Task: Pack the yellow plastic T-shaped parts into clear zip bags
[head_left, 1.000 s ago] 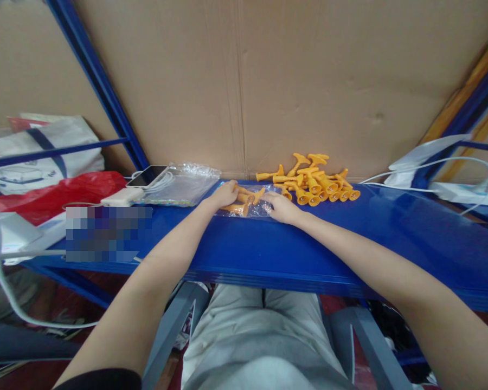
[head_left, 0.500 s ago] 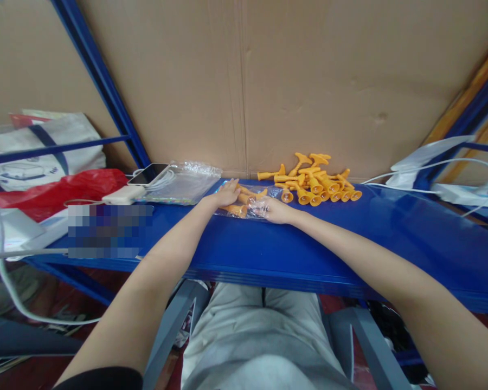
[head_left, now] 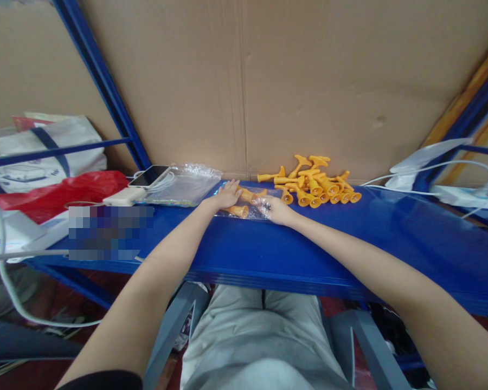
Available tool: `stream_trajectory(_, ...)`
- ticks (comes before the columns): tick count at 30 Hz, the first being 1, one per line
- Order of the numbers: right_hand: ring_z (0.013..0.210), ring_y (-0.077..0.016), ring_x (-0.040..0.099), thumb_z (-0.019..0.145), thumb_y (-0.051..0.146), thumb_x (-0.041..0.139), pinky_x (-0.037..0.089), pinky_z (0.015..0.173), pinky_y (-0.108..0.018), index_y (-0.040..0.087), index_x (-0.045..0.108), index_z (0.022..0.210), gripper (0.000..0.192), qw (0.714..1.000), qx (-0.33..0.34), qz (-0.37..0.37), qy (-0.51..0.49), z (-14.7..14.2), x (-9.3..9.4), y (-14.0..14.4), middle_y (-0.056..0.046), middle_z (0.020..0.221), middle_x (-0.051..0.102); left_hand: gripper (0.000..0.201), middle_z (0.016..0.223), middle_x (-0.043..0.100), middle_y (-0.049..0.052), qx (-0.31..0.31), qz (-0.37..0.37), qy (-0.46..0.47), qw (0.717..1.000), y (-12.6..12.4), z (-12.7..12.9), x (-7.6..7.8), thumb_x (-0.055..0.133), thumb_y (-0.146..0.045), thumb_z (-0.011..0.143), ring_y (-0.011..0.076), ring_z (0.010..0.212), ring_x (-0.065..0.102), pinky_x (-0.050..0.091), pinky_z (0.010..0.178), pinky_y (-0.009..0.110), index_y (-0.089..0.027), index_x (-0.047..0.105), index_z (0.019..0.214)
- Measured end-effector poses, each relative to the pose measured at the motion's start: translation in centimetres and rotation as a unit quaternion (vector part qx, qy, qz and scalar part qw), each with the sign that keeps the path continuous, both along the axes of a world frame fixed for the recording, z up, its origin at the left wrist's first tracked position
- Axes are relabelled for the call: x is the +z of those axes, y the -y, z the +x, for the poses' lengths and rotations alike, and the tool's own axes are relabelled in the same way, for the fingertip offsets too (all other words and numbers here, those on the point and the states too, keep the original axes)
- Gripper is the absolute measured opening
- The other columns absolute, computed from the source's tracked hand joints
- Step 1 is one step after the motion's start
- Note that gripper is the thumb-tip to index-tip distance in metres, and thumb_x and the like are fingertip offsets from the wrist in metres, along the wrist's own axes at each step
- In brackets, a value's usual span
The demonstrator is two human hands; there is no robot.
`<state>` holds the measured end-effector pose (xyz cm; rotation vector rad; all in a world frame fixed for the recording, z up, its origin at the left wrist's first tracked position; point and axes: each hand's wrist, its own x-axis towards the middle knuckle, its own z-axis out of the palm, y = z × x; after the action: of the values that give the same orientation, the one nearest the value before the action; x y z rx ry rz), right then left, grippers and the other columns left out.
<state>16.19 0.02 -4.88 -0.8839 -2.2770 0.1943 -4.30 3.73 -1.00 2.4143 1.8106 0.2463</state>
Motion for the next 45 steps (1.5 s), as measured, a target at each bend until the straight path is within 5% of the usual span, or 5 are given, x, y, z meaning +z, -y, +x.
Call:
stream_trajectory(9, 0.100, -0.0254, 0.063, 0.074, 0.005, 0.056, 0.051, 0.093, -0.041, 0.013, 0.072, 0.102, 0.033, 0.997, -0.078, 0.011, -0.008, 0.4, -0.4, -0.2, -0.013, 0.100, 0.071, 0.060, 0.161, 0.024, 0.016, 0.011, 0.024, -0.033, 0.999, 0.7, -0.2, 1.0, 0.025, -0.033, 0.099, 0.0265, 0.150, 0.019, 0.024, 0.118, 0.044, -0.010, 0.022, 0.155)
stream_trajectory(18, 0.113, -0.0271, 0.063, 0.075, 0.003, 0.054, 0.048, 0.099, -0.041, 0.013, 0.072, 0.112, 0.042, 0.997, -0.066, 0.000, 0.029, 0.0, 0.5, 0.6, -0.013, 0.116, 0.071, 0.033, 0.103, 0.073, 0.015, 0.043, 0.156, 0.001, 0.987, 1.5, -0.6, 3.0, 0.041, -0.019, 0.088, 0.0248, 0.099, 0.068, 0.049, 0.083, 0.028, -0.011, 0.071, 0.102)
stream_trajectory(31, 0.109, -0.0232, 0.067, 0.081, 0.005, 0.052, 0.050, 0.100, -0.037, 0.017, 0.076, 0.103, 0.035, 0.990, -0.121, -0.044, 0.051, 0.8, 1.4, 0.5, -0.009, 0.113, 0.074, 0.018, 0.042, 0.044, -0.003, -0.011, -0.073, 0.169, 0.983, 1.9, -0.6, 2.2, 0.048, -0.015, 0.078, 0.0098, 0.040, 0.040, 0.031, 0.045, 0.023, -0.018, 0.058, 0.063)
stream_trajectory(39, 0.107, -0.0258, 0.068, 0.082, 0.004, 0.047, 0.050, 0.097, -0.038, 0.014, 0.077, 0.096, 0.035, 0.958, -0.266, 0.028, 0.100, 4.2, 4.0, 0.8, -0.012, 0.108, 0.074, 0.017, 0.041, 0.042, -0.005, 0.021, -0.064, 0.166, 0.984, 1.1, -0.8, 2.1, 0.050, -0.010, 0.073, 0.0103, 0.041, 0.040, 0.030, 0.046, 0.023, -0.018, 0.055, 0.059)
stream_trajectory(45, 0.115, -0.0236, 0.065, 0.073, -0.007, 0.045, 0.048, 0.103, -0.035, 0.013, 0.076, 0.105, 0.049, 0.977, -0.158, 0.019, 0.144, 7.0, 3.2, -1.1, -0.013, 0.117, 0.072, 0.017, 0.053, 0.057, 0.000, 0.033, 0.022, 0.116, 0.992, -0.1, -2.0, 1.8, 0.051, -0.012, 0.075, 0.0132, 0.056, 0.051, 0.036, 0.054, 0.022, -0.017, 0.062, 0.063)
